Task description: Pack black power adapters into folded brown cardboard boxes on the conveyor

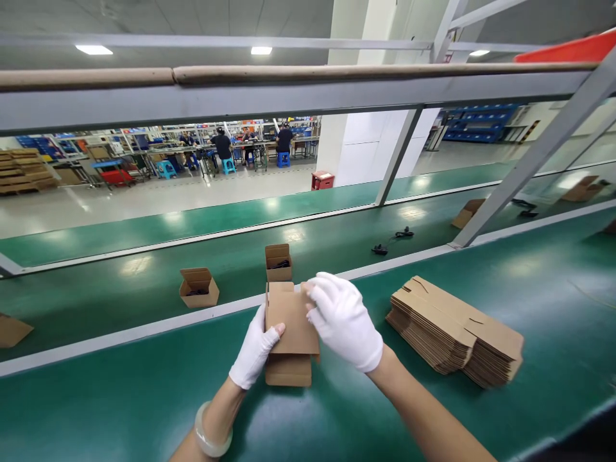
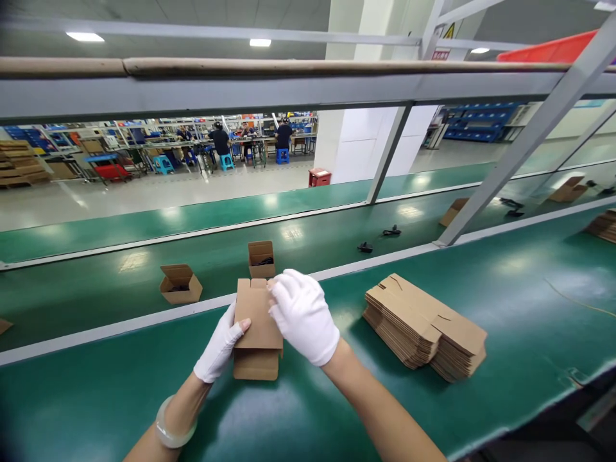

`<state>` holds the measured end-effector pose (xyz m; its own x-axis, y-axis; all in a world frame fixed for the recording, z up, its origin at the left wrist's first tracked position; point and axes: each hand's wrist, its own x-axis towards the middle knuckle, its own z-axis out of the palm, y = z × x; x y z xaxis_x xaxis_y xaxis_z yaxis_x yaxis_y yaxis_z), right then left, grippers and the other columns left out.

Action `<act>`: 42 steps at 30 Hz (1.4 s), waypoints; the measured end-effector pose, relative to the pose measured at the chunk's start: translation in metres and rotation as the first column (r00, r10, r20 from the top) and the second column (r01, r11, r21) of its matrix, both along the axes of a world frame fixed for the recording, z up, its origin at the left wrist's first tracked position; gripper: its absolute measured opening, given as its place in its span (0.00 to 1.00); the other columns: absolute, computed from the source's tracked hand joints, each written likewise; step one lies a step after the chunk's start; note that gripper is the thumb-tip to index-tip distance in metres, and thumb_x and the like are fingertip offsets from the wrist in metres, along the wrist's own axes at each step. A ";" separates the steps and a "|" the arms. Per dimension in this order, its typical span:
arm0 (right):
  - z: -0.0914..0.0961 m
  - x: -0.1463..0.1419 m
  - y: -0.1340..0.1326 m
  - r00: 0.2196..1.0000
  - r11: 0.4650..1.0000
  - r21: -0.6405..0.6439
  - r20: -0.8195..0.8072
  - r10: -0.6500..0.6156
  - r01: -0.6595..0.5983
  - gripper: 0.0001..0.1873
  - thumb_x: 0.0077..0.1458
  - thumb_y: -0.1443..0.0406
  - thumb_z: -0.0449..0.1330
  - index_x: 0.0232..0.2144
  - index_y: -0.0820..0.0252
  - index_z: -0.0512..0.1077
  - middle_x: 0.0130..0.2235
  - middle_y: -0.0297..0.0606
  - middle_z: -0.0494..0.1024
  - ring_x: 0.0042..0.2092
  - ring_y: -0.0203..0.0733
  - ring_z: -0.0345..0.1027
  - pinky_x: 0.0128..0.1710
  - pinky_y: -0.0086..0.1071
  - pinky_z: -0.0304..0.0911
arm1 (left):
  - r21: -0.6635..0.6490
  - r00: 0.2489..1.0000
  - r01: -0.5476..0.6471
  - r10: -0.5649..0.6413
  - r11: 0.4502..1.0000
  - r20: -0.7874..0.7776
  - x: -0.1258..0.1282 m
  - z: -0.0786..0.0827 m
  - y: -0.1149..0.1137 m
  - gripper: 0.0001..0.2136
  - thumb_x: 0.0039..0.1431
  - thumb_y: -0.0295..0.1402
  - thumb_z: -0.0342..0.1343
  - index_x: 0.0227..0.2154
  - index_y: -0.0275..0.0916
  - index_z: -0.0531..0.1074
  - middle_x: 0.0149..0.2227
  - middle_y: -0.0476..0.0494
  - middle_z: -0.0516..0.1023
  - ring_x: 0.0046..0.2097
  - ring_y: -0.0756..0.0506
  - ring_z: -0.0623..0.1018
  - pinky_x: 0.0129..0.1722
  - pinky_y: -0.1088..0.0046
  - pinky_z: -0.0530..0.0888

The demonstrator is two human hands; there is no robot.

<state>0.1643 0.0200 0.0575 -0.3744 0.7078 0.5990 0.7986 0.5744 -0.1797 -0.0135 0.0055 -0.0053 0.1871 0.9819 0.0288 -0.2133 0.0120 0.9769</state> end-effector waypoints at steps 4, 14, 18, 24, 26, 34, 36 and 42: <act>0.011 -0.009 -0.002 0.949 0.988 -0.036 0.275 0.153 -0.149 0.10 0.55 0.61 0.54 0.32 0.62 0.69 0.35 0.45 0.73 0.41 0.48 0.65 0.48 0.44 0.55 | 0.038 0.998 -0.001 0.003 0.999 -0.061 0.002 0.002 -0.007 0.32 0.49 0.46 0.58 0.54 0.36 0.60 0.53 0.36 0.70 0.51 0.36 0.73 0.49 0.62 0.72; -0.016 -0.008 -0.003 0.912 0.937 -0.300 0.305 0.274 -0.181 0.16 0.59 0.59 0.48 0.29 0.59 0.72 0.23 0.37 0.70 0.27 0.40 0.62 0.30 0.32 0.54 | 0.193 0.910 0.153 -0.062 0.969 -0.411 -0.002 0.005 -0.018 0.33 0.49 0.39 0.59 0.59 0.42 0.55 0.58 0.40 0.63 0.58 0.39 0.65 0.56 0.64 0.64; -0.023 0.002 -0.006 0.961 0.942 -0.194 -0.102 0.257 -0.273 0.14 0.58 0.63 0.46 0.31 0.57 0.72 0.29 0.39 0.74 0.33 0.41 0.66 0.38 0.36 0.60 | 0.257 0.835 0.154 0.014 0.954 -0.550 -0.007 0.009 -0.016 0.15 0.49 0.41 0.58 0.37 0.40 0.68 0.38 0.44 0.73 0.40 0.43 0.73 0.40 0.68 0.71; -0.022 0.014 0.001 0.677 0.694 -0.551 -0.725 -0.124 -0.463 0.21 0.58 0.55 0.46 0.50 0.56 0.63 0.50 0.43 0.71 0.53 0.45 0.63 0.52 0.42 0.59 | 0.436 0.823 0.136 0.143 0.890 -0.549 -0.007 0.008 -0.017 0.11 0.48 0.38 0.58 0.31 0.41 0.64 0.40 0.44 0.69 0.40 0.44 0.72 0.39 0.68 0.70; -0.024 0.012 0.002 0.558 0.397 -0.566 -0.817 -0.149 -0.723 0.23 0.56 0.52 0.49 0.50 0.56 0.63 0.50 0.43 0.72 0.53 0.45 0.64 0.51 0.41 0.61 | 0.472 0.835 0.161 0.135 0.867 -0.534 -0.005 0.008 -0.018 0.11 0.49 0.37 0.58 0.32 0.41 0.64 0.46 0.42 0.68 0.44 0.42 0.73 0.42 0.66 0.70; -0.040 0.011 0.005 0.499 0.128 -0.537 -0.832 -0.242 -0.834 0.34 0.39 0.63 0.62 0.52 0.59 0.62 0.51 0.44 0.71 0.52 0.48 0.65 0.52 0.42 0.58 | 0.492 0.820 0.223 0.112 0.841 -0.562 -0.003 0.009 -0.020 0.11 0.47 0.34 0.59 0.31 0.42 0.63 0.50 0.39 0.69 0.48 0.40 0.73 0.45 0.64 0.70; -0.031 0.018 0.010 0.533 0.098 -0.551 -0.830 -0.164 -0.829 0.34 0.41 0.60 0.61 0.53 0.60 0.63 0.53 0.45 0.70 0.53 0.48 0.64 0.53 0.42 0.57 | 0.511 0.844 0.198 0.120 0.837 -0.523 -0.004 0.008 -0.021 0.12 0.48 0.34 0.59 0.32 0.42 0.62 0.45 0.41 0.72 0.44 0.42 0.74 0.44 0.65 0.70; 0.006 0.021 0.022 0.833 0.193 -0.833 -0.441 0.335 -0.519 0.17 0.49 0.59 0.58 0.40 0.62 0.73 0.39 0.36 0.75 0.41 0.42 0.66 0.38 0.31 0.61 | 0.590 0.853 0.237 0.125 0.772 -0.507 -0.001 0.008 -0.022 0.12 0.50 0.35 0.58 0.35 0.42 0.62 0.40 0.43 0.73 0.39 0.45 0.74 0.40 0.67 0.70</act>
